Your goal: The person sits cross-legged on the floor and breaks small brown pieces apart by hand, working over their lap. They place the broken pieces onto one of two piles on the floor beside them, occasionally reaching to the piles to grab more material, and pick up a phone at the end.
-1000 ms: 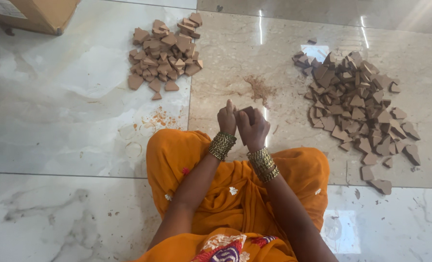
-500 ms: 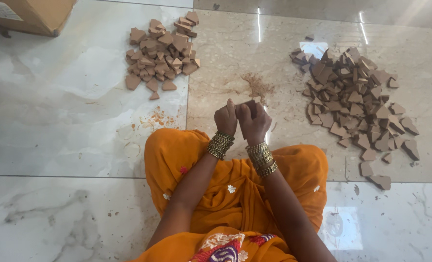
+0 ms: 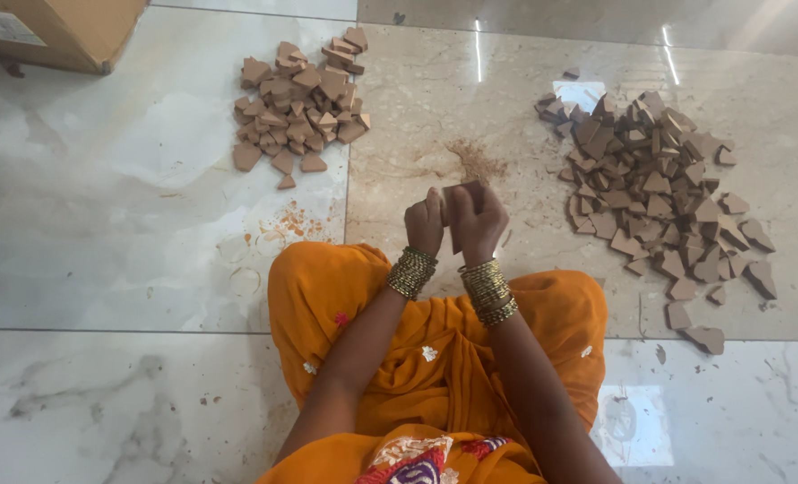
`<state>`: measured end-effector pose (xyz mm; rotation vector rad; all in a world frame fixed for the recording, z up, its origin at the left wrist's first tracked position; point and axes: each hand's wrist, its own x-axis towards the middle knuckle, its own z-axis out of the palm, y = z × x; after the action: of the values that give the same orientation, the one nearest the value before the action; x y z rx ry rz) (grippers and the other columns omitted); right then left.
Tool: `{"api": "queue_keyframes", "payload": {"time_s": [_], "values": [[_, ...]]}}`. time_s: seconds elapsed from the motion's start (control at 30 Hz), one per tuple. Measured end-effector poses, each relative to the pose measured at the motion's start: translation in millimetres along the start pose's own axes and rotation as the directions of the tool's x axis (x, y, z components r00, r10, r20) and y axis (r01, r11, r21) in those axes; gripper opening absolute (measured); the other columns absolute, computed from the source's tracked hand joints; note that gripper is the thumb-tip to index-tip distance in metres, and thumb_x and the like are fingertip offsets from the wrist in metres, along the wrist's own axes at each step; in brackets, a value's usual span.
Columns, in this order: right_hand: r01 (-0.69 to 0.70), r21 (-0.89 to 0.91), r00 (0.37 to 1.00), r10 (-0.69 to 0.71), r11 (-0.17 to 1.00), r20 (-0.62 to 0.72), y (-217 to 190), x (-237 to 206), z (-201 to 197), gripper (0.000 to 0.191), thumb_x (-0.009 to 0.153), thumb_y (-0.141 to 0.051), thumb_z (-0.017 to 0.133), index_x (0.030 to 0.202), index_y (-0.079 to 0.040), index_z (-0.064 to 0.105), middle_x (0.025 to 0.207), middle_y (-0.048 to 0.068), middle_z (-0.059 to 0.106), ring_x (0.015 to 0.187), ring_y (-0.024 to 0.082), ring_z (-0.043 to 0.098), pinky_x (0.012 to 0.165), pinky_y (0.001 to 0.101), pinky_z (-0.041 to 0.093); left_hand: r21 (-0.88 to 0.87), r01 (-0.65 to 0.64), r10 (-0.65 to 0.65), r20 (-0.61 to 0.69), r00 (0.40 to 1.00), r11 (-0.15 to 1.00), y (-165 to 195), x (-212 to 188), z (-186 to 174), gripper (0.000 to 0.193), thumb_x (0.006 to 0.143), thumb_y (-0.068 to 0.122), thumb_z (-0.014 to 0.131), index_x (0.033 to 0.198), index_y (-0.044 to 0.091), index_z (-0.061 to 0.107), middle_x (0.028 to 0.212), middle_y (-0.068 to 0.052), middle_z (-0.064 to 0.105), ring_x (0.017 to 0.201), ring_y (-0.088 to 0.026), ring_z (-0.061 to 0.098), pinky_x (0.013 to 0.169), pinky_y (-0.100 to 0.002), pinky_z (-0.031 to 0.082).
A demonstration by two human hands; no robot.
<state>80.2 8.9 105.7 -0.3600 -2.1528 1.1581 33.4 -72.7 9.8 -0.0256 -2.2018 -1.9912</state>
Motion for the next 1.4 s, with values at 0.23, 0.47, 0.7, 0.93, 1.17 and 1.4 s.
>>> {"api": "queue_keyframes", "payload": {"time_s": [0.23, 0.47, 0.7, 0.93, 1.17, 1.4], "values": [[-0.244, 0.425, 0.932, 0.089, 0.872, 0.351, 17, 3, -3, 0.014, 0.097, -0.017, 0.07, 0.094, -0.003, 0.071, 0.079, -0.001, 0.069, 0.064, 0.004, 0.057, 0.055, 0.0236, 0.047, -0.568, 0.576, -0.387, 0.427, 0.817, 0.588, 10, 11, -15, 0.056, 0.109, 0.042, 0.042, 0.059, 0.017, 0.045, 0.048, 0.005, 0.037, 0.034, -0.009, 0.03, 0.032, -0.028, 0.021], [0.02, 0.135, 0.965, -0.054, 0.991, 0.256, 5, 7, 3, 0.014, 0.096, -0.017, 0.072, 0.095, -0.003, 0.072, 0.079, 0.005, 0.073, 0.066, 0.011, 0.066, 0.059, 0.0264, 0.053, -0.579, 0.631, -0.351, 0.528, 0.773, 0.516, 5, 8, -11, 0.048, 0.106, 0.04, 0.048, 0.065, 0.015, 0.047, 0.05, 0.005, 0.04, 0.032, -0.009, 0.033, 0.028, -0.027, 0.022], [0.089, 0.081, 0.966, -0.106, 0.993, 0.237, -6, 6, -5, 0.019, 0.095, -0.022, 0.074, 0.094, -0.003, 0.072, 0.078, 0.009, 0.075, 0.066, 0.014, 0.071, 0.059, 0.0294, 0.056, -0.497, 0.652, -0.427, 0.498, 0.755, 0.573, -3, 10, -5, 0.035, 0.104, 0.038, 0.042, 0.082, 0.02, 0.063, 0.049, 0.004, 0.041, 0.033, -0.01, 0.034, 0.03, -0.028, 0.024], [0.247, -0.01, 0.917, -0.231, 0.969, 0.326, -4, 11, -11, 0.022, 0.096, -0.026, 0.075, 0.087, -0.006, 0.069, 0.077, 0.008, 0.077, 0.061, 0.013, 0.071, 0.051, 0.0283, 0.055, -0.442, 0.607, -0.44, 0.427, 0.79, 0.66, 2, 11, -7, 0.052, 0.106, 0.039, 0.045, 0.061, 0.013, 0.048, 0.046, 0.003, 0.038, 0.031, -0.012, 0.035, 0.03, -0.03, 0.024], [-0.019, -0.09, 0.983, 0.035, 0.996, 0.181, 11, 15, -11, 0.017, 0.098, -0.023, 0.07, 0.094, -0.007, 0.074, 0.073, 0.009, 0.073, 0.061, 0.015, 0.067, 0.054, 0.0308, 0.054, -0.467, 0.404, -0.246, 0.363, 0.899, 0.787, 14, 10, -9, 0.066, 0.11, 0.041, 0.038, 0.05, 0.013, 0.037, 0.042, 0.003, 0.032, 0.031, -0.011, 0.026, 0.032, -0.029, 0.019], [-0.034, 0.118, 0.976, 0.008, 0.992, 0.216, 14, 11, -20, 0.021, 0.096, -0.021, 0.074, 0.102, -0.001, 0.075, 0.083, 0.006, 0.076, 0.071, 0.012, 0.068, 0.065, 0.0279, 0.055, -0.126, 0.158, -0.129, 0.209, 0.969, 0.979, 7, 20, -9, 0.072, 0.108, 0.05, 0.04, 0.051, 0.008, 0.051, 0.043, -0.002, 0.047, 0.038, -0.015, 0.044, 0.042, -0.03, 0.036]]}}
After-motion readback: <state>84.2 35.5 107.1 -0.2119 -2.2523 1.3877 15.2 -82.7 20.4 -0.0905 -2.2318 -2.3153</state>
